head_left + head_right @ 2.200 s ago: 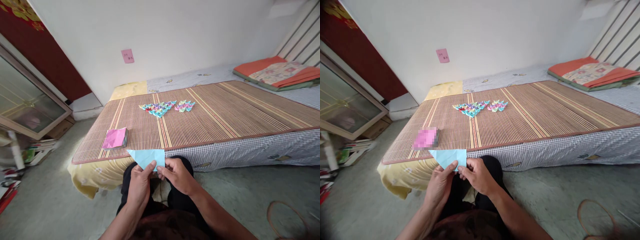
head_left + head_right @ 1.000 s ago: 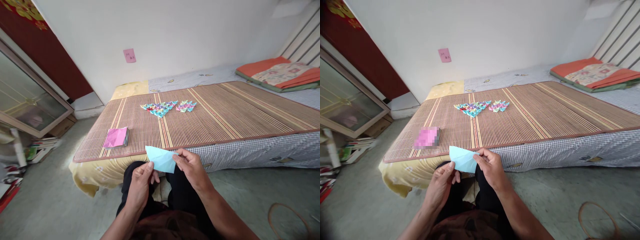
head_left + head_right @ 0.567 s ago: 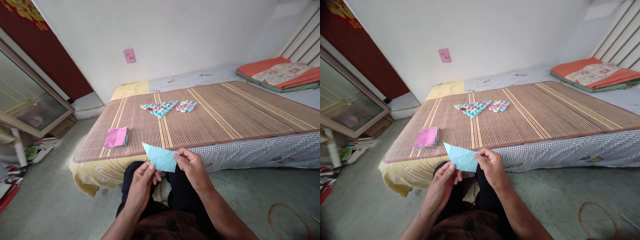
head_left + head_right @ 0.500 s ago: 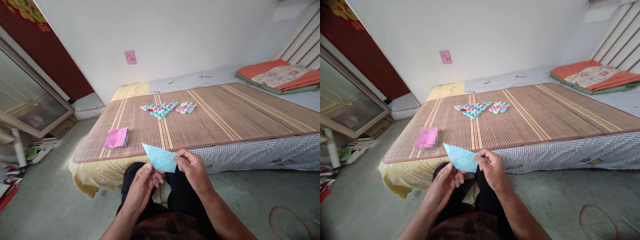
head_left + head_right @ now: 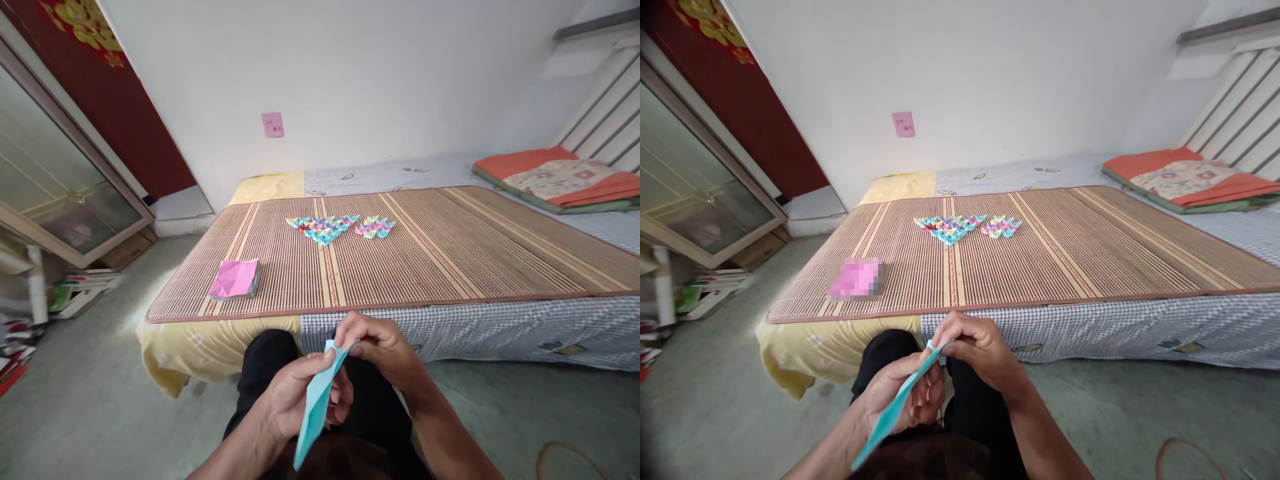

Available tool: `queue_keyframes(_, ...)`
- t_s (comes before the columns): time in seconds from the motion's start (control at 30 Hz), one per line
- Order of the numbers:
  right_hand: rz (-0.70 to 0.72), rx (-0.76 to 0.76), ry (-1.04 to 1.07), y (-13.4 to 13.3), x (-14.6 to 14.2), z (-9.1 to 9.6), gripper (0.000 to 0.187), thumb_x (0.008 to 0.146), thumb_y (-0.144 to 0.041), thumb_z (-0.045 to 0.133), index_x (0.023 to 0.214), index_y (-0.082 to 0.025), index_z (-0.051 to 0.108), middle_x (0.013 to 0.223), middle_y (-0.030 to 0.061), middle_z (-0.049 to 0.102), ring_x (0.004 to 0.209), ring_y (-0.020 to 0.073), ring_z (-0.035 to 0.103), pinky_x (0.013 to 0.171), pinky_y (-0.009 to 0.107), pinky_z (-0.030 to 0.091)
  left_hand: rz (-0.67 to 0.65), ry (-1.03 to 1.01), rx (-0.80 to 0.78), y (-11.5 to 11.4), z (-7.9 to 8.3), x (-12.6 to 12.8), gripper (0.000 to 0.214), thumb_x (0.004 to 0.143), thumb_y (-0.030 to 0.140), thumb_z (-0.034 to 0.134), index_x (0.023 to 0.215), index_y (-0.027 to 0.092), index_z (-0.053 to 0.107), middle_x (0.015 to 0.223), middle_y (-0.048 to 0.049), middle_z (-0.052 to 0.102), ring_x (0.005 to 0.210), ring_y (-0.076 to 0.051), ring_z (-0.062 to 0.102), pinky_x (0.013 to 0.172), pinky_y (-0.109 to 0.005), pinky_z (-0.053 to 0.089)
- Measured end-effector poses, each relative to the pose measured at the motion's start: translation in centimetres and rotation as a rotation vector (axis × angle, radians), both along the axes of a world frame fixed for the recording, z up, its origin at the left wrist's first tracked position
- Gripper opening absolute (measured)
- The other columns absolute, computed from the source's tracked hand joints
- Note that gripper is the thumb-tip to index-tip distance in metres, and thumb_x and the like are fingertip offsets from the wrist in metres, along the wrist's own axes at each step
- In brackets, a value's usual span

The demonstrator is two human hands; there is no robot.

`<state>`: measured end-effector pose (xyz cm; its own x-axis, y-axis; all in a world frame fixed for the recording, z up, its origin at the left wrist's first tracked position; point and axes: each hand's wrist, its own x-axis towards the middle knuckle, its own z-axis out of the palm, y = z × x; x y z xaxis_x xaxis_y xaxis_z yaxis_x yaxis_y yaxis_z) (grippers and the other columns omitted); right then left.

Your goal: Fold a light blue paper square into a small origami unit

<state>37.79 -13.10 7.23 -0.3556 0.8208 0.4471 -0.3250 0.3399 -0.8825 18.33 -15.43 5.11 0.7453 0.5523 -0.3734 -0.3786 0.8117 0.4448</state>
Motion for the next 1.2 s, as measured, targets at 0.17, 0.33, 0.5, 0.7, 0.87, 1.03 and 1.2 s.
queue_keyframes(0.17,0.044,-0.052,0.007,0.2,0.1,-0.6,0.009,0.092,-0.039,0.079,0.091,-0.031,0.082,0.095,0.0020,0.074,0.090,0.0183,0.070,0.083,0.033,0.057,0.062,0.139,0.117,-0.2,1.4,0.4,0.039,0.064,0.040,0.094,0.073,0.006,0.078,0.069,-0.0128,0.076,0.053,-0.017,0.068,0.052,-0.024,0.052)
queue_keyframes(0.33,-0.228,0.002,-0.205,-0.4,0.7,-0.5,0.042,0.091,-0.040,0.080,0.131,-0.035,0.069,0.133,0.0063,0.068,0.123,0.0263,0.065,0.104,0.044,0.054,0.351,0.305,0.244,0.6,3.2,0.2,0.034,0.066,0.036,0.096,0.074,0.007,0.080,0.066,-0.0097,0.075,0.058,-0.012,0.064,0.064,-0.022,0.053)
queue_keyframes(0.5,-0.410,0.307,-0.526,-2.0,0.9,0.0,0.051,0.101,-0.023,0.064,0.150,-0.036,0.052,0.152,0.0071,0.054,0.143,0.0267,0.049,0.121,0.051,0.042,0.470,0.389,0.272,1.4,3.6,-0.5,0.038,0.062,0.040,0.098,0.070,0.007,0.080,0.063,-0.0078,0.073,0.056,-0.011,0.058,0.059,-0.022,0.049)
queue_keyframes(0.7,-0.384,0.590,-0.642,-3.0,-0.7,0.6,0.041,0.101,-0.005,0.056,0.135,-0.028,0.061,0.146,0.0085,0.057,0.146,0.0274,0.042,0.119,0.051,0.042,0.463,0.408,0.249,1.6,3.5,-0.6,0.045,0.055,0.043,0.100,0.074,0.007,0.081,0.061,-0.0053,0.069,0.053,-0.009,0.054,0.056,-0.021,0.045)
queue_keyframes(0.87,-0.363,0.625,-0.623,-3.0,-1.4,0.9,0.028,0.099,-0.001,0.055,0.113,-0.023,0.067,0.115,0.0067,0.069,0.121,0.0253,0.057,0.102,0.045,0.050,0.494,0.437,0.343,1.3,3.2,-0.6,0.041,0.063,0.047,0.095,0.073,0.009,0.081,0.061,-0.0051,0.068,0.055,-0.011,0.052,0.057,-0.023,0.044)
queue_keyframes(1.03,-0.343,0.577,-0.600,-2.8,-1.5,0.8,0.016,0.104,-0.011,0.057,0.106,-0.022,0.067,0.097,0.0042,0.068,0.098,0.0225,0.060,0.087,0.040,0.050,0.536,0.511,0.515,0.7,2.3,-0.9,0.032,0.075,0.043,0.088,0.074,0.012,0.081,0.065,-0.0021,0.066,0.061,-0.011,0.048,0.061,-0.024,0.042)
queue_keyframes(1.2,-0.424,0.420,-0.607,-2.9,-1.9,0.0,0.013,0.105,-0.022,0.059,0.095,-0.021,0.067,0.087,0.0027,0.062,0.086,0.0206,0.056,0.077,0.035,0.047,0.519,0.550,0.622,0.3,1.8,-1.0,0.029,0.082,0.042,0.082,0.077,0.013,0.080,0.069,-0.0008,0.064,0.065,-0.012,0.046,0.066,-0.024,0.040)
